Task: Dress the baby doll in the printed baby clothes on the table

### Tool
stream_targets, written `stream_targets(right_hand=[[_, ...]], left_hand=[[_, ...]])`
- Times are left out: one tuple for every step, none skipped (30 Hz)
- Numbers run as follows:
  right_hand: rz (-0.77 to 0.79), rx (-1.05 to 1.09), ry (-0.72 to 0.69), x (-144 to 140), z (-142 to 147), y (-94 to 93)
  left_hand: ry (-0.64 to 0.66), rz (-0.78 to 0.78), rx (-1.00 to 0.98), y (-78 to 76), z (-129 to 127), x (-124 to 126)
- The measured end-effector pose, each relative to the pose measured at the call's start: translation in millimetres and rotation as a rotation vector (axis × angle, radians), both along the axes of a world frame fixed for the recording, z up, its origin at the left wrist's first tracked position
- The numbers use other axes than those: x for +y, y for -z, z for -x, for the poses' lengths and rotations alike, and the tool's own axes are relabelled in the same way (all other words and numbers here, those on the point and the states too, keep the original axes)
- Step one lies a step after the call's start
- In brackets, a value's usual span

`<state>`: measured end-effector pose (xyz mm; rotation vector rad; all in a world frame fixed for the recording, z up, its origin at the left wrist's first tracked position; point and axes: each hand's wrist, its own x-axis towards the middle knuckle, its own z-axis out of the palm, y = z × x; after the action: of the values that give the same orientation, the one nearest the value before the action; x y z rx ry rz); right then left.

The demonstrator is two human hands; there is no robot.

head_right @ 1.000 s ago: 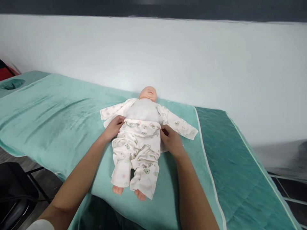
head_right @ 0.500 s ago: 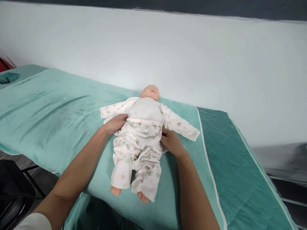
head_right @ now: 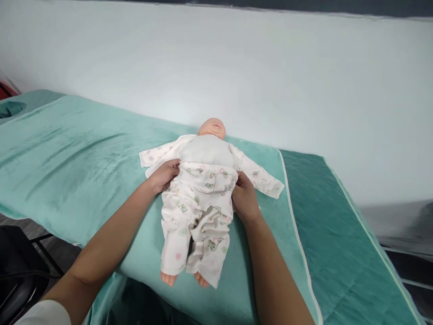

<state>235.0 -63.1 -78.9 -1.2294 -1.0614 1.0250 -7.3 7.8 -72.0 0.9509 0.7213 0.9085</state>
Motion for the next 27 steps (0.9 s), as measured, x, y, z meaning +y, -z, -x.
stream_targets(right_hand=[[-0.004,0.02,-0.008,0.4,-0.9,0.2],[-0.007,0.035,-0.021,0.7,-2.1,0.5],[-0.008,0.045,-0.041,1.0,-3.5,0.8],[-0.007,0.051,-0.068,1.1,-4.9,1.2],[-0.005,0.055,-0.096,1.1,-6.0,1.3],[-0.001,0.058,-0.12,0.9,-6.9,1.3],[0.003,0.061,-0.138,0.5,-7.3,1.0],[0.006,0.063,-0.147,0.0,-7.2,0.5],[0.007,0.061,-0.149,-0.6,-6.9,-0.1],[0.006,0.053,-0.144,-1.1,-6.3,-0.8],[0.002,0.039,-0.137,-1.7,-5.6,-1.6],[-0.004,0.016,-0.13,-2.0,-5.1,-2.4],[-0.013,-0.016,-0.125,-2.3,-4.8,-3.2],[-0.024,-0.058,-0.123,-2.4,-4.7,-3.9],[-0.037,-0.111,-0.121,-2.4,-5.0,-4.6],[-0.051,-0.177,-0.119,-2.3,-5.4,-5.1],[-0.065,-0.25,-0.115,-2.1,-5.9,-5.6],[-0.081,-0.319,-0.106,-1.9,-6.4,-5.9],[-0.097,-0.38,-0.095,-1.7,-6.7,-6.0],[-0.112,-0.427,-0.081,-1.5,-6.7,-5.8],[-0.128,-0.459,-0.062,-1.4,-6.5,-5.6],[-0.147,-0.478,-0.041,-1.3,-6.0,-5.1],[-0.167,-0.487,-0.021,-1.2,-5.3,-4.6],[-0.188,-0.491,-0.002,-1.2,-4.6,-4.1],[-0.207,-0.488,0.012,-1.1,-4.1,-3.6],[-0.222,-0.483,0.019,-0.9,-3.7,-3.1],[-0.229,-0.476,0.017,-0.8,-3.7,-2.6]], left_hand=[[0.003,0.0,-0.004,-0.8,0.5,-0.4],[0.003,-0.004,-0.004,-1.4,0.9,-1.0],[-0.001,-0.012,0.002,-1.9,1.3,-1.8],[-0.009,-0.025,0.012,-2.1,1.7,-2.5],[-0.018,-0.044,0.025,-1.9,2.0,-3.2],[-0.026,-0.067,0.042,-1.6,2.3,-3.8],[-0.03,-0.093,0.059,-1.0,2.6,-4.2],[-0.028,-0.12,0.079,-0.4,2.7,-4.4],[-0.02,-0.146,0.1,0.1,2.7,-4.5],[-0.009,-0.171,0.121,0.4,2.6,-4.6],[0.0,-0.201,0.143,0.4,2.4,-4.7],[0.006,-0.236,0.164,0.0,2.1,-4.9],[0.011,-0.277,0.183,-0.9,1.8,-5.4],[0.015,-0.324,0.2,-2.2,1.5,-6.2],[0.02,-0.377,0.214,-3.6,1.3,-7.2],[0.024,-0.432,0.23,-5.0,1.3,-8.3],[0.027,-0.484,0.249,-6.3,1.4,-9.4],[0.029,-0.529,0.271,-7.1,1.6,-10.4],[0.025,-0.567,0.297,-7.5,1.8,-11.2],[0.013,-0.595,0.324,-7.2,2.0,-11.6],[-0.005,-0.611,0.35,-6.5,2.0,-11.7],[-0.028,-0.619,0.371,-5.4,1.9,-11.5],[-0.055,-0.622,0.385,-4.2,1.6,-11.1],[-0.081,-0.62,0.392,-3.1,1.2,-10.5],[-0.102,-0.615,0.394,-2.2,0.7,-9.9],[-0.114,-0.609,0.391,-1.6,0.3,-9.3],[-0.119,-0.603,0.386,-1.4,0.0,-8.8]])
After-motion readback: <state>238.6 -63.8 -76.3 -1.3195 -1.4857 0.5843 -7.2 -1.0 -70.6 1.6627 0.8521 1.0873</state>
